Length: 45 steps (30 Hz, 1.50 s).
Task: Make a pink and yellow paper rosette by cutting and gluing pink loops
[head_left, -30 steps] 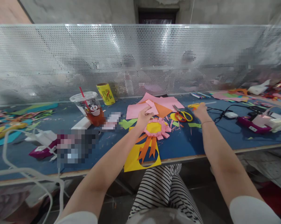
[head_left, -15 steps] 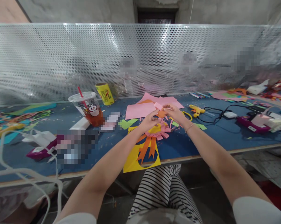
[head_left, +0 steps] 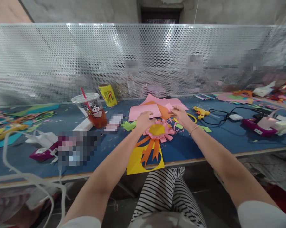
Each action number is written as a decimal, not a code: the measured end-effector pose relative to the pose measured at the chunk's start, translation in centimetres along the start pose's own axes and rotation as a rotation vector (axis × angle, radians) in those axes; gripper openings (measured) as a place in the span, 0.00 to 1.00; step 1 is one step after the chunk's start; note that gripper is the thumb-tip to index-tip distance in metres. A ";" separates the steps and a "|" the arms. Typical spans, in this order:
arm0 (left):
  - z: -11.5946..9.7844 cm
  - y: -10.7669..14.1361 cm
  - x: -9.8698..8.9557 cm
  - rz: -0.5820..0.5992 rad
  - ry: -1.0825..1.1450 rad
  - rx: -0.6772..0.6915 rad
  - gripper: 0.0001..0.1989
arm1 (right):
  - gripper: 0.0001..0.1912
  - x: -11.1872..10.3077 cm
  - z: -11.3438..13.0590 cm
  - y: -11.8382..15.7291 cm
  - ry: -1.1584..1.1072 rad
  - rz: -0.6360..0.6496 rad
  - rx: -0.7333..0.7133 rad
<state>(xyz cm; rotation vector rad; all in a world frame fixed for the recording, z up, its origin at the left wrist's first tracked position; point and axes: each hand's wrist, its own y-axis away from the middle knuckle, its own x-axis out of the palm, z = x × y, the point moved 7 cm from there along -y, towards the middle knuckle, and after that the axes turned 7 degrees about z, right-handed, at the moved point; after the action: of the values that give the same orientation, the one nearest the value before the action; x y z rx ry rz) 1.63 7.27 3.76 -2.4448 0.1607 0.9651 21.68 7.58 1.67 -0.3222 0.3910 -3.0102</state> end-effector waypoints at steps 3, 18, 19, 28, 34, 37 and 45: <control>2.4 -0.2 -0.2 0.113 -0.228 -0.164 0.26 | 0.14 -1.0 -0.7 -0.2 0.054 -0.042 0.077; 0.7 0.5 1.7 0.379 -0.084 -0.112 0.28 | 0.07 -1.2 -4.3 -1.8 0.627 -0.072 0.056; 0.6 0.5 1.7 0.385 -0.044 -0.119 0.29 | 0.07 -1.1 -4.1 -1.7 0.634 -0.071 0.051; -1.7 -0.4 0.2 0.165 0.264 0.122 0.29 | 0.06 0.3 0.5 0.5 0.689 -0.195 -0.165; -3.1 -0.2 -0.8 0.064 0.342 0.236 0.26 | 0.08 1.1 3.4 2.0 0.726 -0.339 -0.386; -2.8 -0.2 -0.7 0.105 0.402 0.201 0.28 | 0.09 0.9 4.1 2.4 0.754 -0.373 -0.447; -0.8 -0.2 0.9 0.263 0.830 -0.012 0.27 | 0.11 -1.4 5.4 2.9 0.723 -0.539 -0.529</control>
<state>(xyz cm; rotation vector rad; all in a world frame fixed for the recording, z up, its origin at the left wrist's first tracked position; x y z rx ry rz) 2.89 7.15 3.73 -2.7274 0.7657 -0.0214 24.36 3.64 5.72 0.7937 1.3512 -3.3757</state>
